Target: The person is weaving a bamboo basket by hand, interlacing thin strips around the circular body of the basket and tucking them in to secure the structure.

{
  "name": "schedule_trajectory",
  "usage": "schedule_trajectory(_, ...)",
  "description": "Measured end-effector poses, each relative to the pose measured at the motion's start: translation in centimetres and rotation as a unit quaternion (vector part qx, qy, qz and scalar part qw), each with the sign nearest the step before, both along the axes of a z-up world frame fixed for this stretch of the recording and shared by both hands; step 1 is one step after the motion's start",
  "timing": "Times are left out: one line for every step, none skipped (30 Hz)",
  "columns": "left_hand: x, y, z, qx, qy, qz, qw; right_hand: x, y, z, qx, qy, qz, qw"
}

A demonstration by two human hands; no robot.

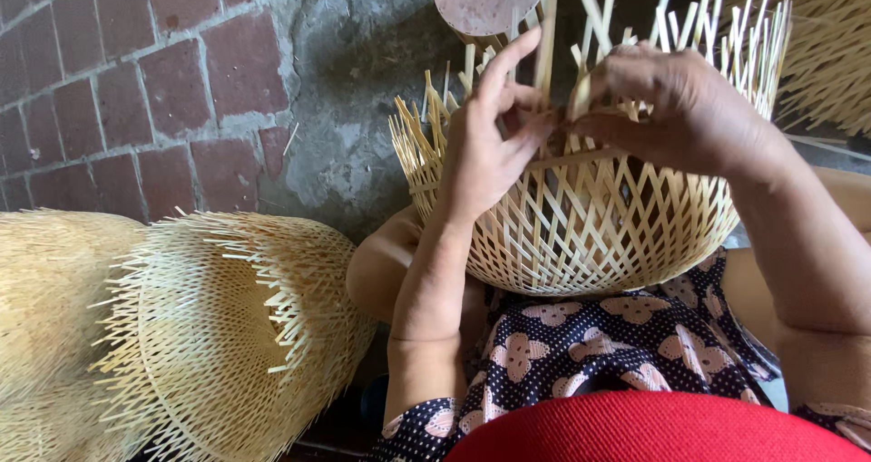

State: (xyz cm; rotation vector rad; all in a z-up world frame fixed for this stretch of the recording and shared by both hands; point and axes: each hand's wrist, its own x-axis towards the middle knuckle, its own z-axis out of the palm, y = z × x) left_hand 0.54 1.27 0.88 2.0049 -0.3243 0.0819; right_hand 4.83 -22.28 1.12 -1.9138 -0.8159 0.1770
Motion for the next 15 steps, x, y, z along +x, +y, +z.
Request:
schedule_trajectory(-0.1,0.2,-0.1,0.000,-0.062,0.003,0.998,0.6,0.4,-0.1,-0.016,-0.041,0.004,0.999)
schedule_trajectory(-0.4,0.3,-0.1,-0.001,-0.122,0.005,0.993,1.1,0.9,-0.1,-0.032,-0.081,0.008,0.996)
schedule_trajectory(-0.7,0.3,-0.1,-0.002,-0.181,0.004,0.983,1.4,1.4,-0.1,-0.049,-0.121,0.011,0.991)
schedule_trajectory(-1.2,0.3,-0.3,0.016,-0.202,0.022,0.979,1.3,2.1,-0.2,-0.078,-0.155,0.002,0.985)
schedule_trajectory(-1.7,0.2,-0.4,0.035,-0.223,0.039,0.973,1.2,3.0,-0.3,-0.108,-0.188,-0.008,0.976)
schedule_trajectory(-2.1,0.1,-0.6,0.053,-0.241,0.057,0.967,0.9,3.5,-0.4,-0.138,-0.218,-0.017,0.966)
schedule_trajectory(-2.3,0.2,-0.7,0.070,-0.257,0.054,0.962,0.8,3.7,-0.5,-0.118,-0.221,-0.012,0.968)
schedule_trajectory(-2.2,0.2,-0.9,0.086,-0.274,0.053,0.956,1.0,3.7,-0.5,-0.101,-0.226,-0.006,0.969)
schedule_trajectory(-2.2,0.3,-1.0,0.101,-0.291,0.051,0.950,1.0,3.7,-0.5,-0.083,-0.231,-0.001,0.969)
schedule_trajectory(-2.0,0.4,-1.0,0.071,-0.236,0.050,0.968,1.3,3.2,-0.3,-0.067,-0.095,0.018,0.993)
schedule_trajectory(-1.7,0.5,-1.1,0.040,-0.181,0.048,0.982,1.5,2.5,-0.1,-0.051,0.043,0.038,0.997)
schedule_trajectory(-1.7,0.6,-1.2,0.008,-0.122,0.047,0.991,1.6,2.1,0.0,-0.037,0.183,0.059,0.981)
schedule_trajectory(-1.5,0.6,-1.4,0.017,-0.085,0.062,0.994,1.5,1.8,0.0,0.043,0.153,0.065,0.985)
schedule_trajectory(-1.5,0.6,-1.7,0.027,-0.045,0.075,0.996,1.1,1.7,-0.1,0.123,0.126,0.070,0.982)
schedule_trajectory(-1.5,0.6,-2.0,0.035,-0.005,0.088,0.995,0.7,1.6,-0.2,0.202,0.099,0.074,0.972)
